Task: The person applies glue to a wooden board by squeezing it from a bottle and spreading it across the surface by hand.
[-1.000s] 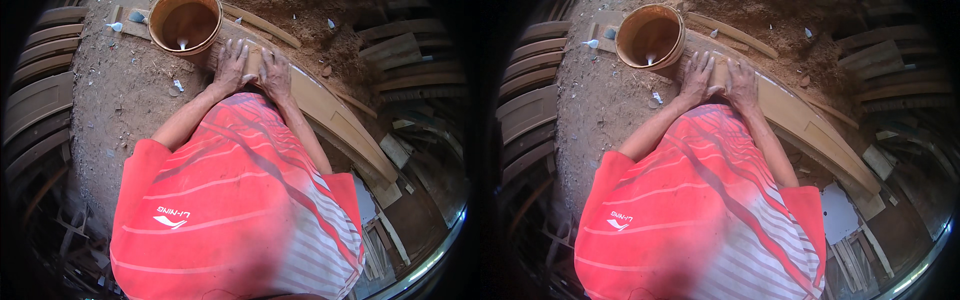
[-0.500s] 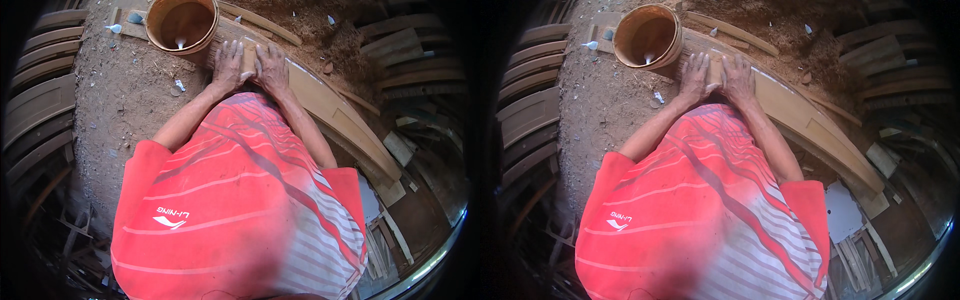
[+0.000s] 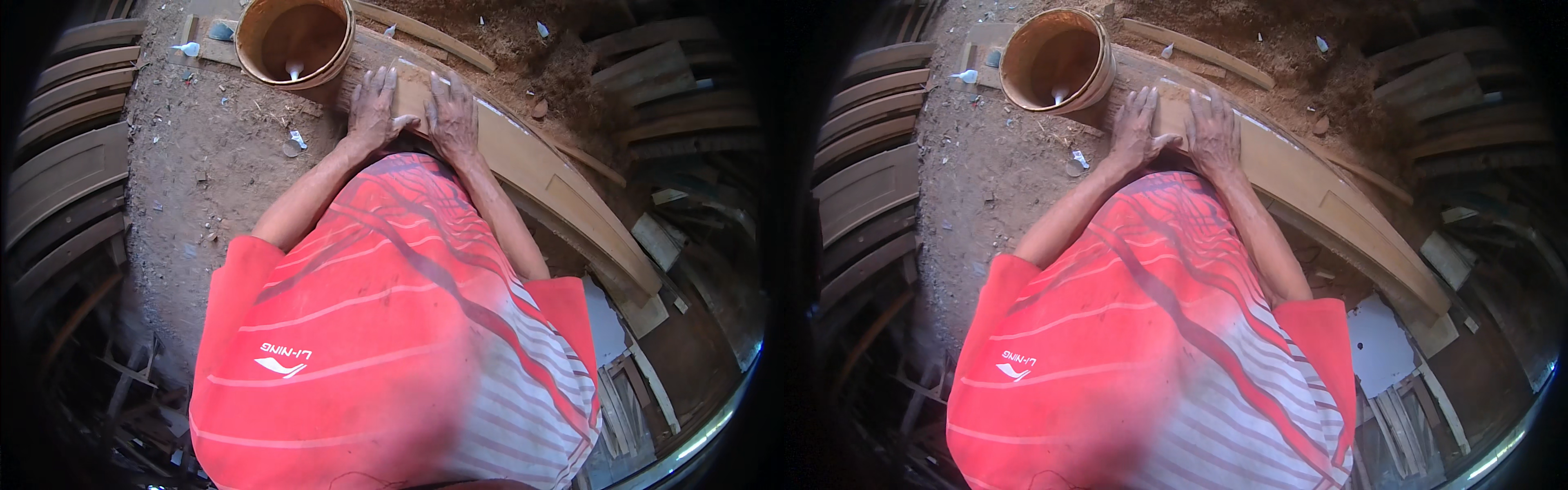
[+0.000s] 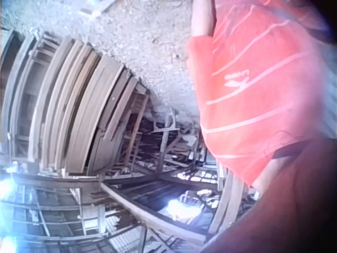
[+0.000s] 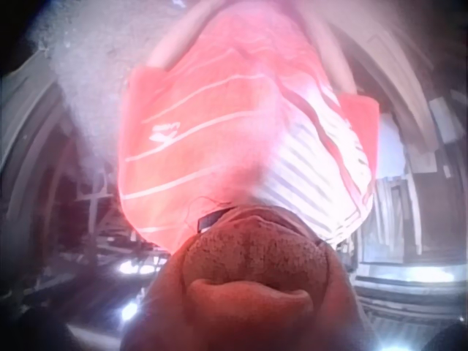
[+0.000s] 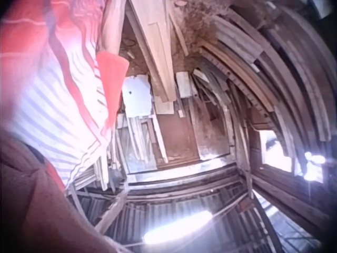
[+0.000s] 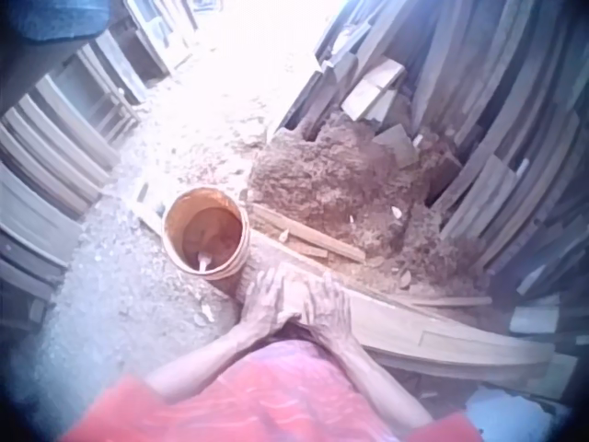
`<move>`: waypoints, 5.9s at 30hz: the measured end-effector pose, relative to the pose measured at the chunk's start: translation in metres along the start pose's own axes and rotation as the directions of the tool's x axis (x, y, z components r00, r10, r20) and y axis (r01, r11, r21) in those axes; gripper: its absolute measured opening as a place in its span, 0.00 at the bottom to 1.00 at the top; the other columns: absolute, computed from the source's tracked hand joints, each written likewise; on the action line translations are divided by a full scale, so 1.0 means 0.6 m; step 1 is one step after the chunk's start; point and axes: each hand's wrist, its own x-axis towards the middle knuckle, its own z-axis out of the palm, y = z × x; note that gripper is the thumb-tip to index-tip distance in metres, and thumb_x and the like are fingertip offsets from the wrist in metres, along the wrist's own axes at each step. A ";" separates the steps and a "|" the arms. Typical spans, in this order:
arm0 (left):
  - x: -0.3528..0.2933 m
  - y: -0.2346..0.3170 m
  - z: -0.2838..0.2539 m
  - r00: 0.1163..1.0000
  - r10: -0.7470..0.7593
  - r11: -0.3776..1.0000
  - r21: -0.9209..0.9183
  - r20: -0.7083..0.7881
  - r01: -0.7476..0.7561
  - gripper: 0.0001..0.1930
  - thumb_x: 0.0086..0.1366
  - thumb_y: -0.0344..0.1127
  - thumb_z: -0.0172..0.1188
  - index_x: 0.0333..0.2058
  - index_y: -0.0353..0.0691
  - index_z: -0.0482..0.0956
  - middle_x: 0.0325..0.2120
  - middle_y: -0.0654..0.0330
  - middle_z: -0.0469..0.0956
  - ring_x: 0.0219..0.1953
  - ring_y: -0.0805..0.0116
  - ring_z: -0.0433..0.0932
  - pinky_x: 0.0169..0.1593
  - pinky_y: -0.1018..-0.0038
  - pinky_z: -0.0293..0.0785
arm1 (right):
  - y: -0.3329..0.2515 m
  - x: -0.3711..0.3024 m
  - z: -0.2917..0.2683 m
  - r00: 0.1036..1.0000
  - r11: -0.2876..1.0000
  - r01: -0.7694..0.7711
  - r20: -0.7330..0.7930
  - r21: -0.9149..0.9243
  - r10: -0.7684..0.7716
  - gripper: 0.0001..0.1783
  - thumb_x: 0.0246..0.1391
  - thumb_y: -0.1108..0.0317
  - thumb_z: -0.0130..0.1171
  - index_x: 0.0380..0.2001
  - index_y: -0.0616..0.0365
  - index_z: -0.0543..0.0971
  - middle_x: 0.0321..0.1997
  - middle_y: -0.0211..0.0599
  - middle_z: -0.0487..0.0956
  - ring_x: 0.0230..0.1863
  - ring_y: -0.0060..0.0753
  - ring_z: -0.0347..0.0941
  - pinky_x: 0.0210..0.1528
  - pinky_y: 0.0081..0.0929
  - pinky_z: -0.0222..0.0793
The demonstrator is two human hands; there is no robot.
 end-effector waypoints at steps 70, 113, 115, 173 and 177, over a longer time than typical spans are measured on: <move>-0.044 -0.045 -0.042 0.963 0.029 0.813 -0.567 0.268 0.133 0.38 0.59 0.36 0.70 0.68 0.38 0.66 0.66 0.37 0.64 0.68 0.35 0.63 0.71 0.44 0.58 | -0.238 0.268 -0.167 0.930 0.837 0.369 -0.165 0.403 -0.330 0.21 0.55 0.74 0.68 0.54 0.59 0.82 0.49 0.44 0.84 0.51 0.42 0.83 0.51 0.38 0.81; -0.100 -0.168 -0.411 0.801 -0.287 0.904 -0.426 -0.526 0.044 0.10 0.73 0.27 0.63 0.50 0.32 0.83 0.47 0.52 0.85 0.49 0.60 0.84 0.51 0.65 0.81 | -0.232 0.061 -0.127 0.953 0.596 -0.178 0.287 0.783 -0.092 0.21 0.62 0.63 0.69 0.56 0.59 0.81 0.47 0.47 0.85 0.43 0.45 0.84 0.45 0.38 0.82; -0.121 -0.087 -0.388 0.957 -0.095 0.949 -0.314 -0.273 0.004 0.11 0.69 0.26 0.66 0.49 0.33 0.83 0.46 0.53 0.85 0.49 0.58 0.83 0.53 0.65 0.80 | -0.245 0.039 -0.098 0.971 0.529 0.026 0.106 0.848 -0.217 0.29 0.61 0.64 0.69 0.63 0.59 0.76 0.52 0.49 0.83 0.46 0.51 0.84 0.51 0.40 0.81; -0.020 -0.009 0.004 0.973 -0.178 0.980 -0.060 0.145 0.188 0.69 0.48 0.61 0.81 0.72 0.18 0.50 0.70 0.28 0.60 0.72 0.31 0.60 0.75 0.51 0.57 | 0.033 -0.052 -0.086 0.977 0.869 -0.196 0.018 0.455 0.211 0.12 0.67 0.60 0.60 0.41 0.58 0.80 0.32 0.55 0.82 0.33 0.65 0.81 0.33 0.53 0.75; -0.021 -0.005 0.000 0.970 -0.186 0.977 -0.072 0.153 0.199 0.69 0.48 0.61 0.81 0.72 0.18 0.50 0.70 0.29 0.60 0.72 0.31 0.59 0.76 0.51 0.57 | 0.034 -0.051 -0.088 0.984 0.881 -0.168 0.016 0.443 0.180 0.11 0.67 0.61 0.60 0.42 0.58 0.81 0.32 0.55 0.82 0.34 0.64 0.81 0.33 0.53 0.75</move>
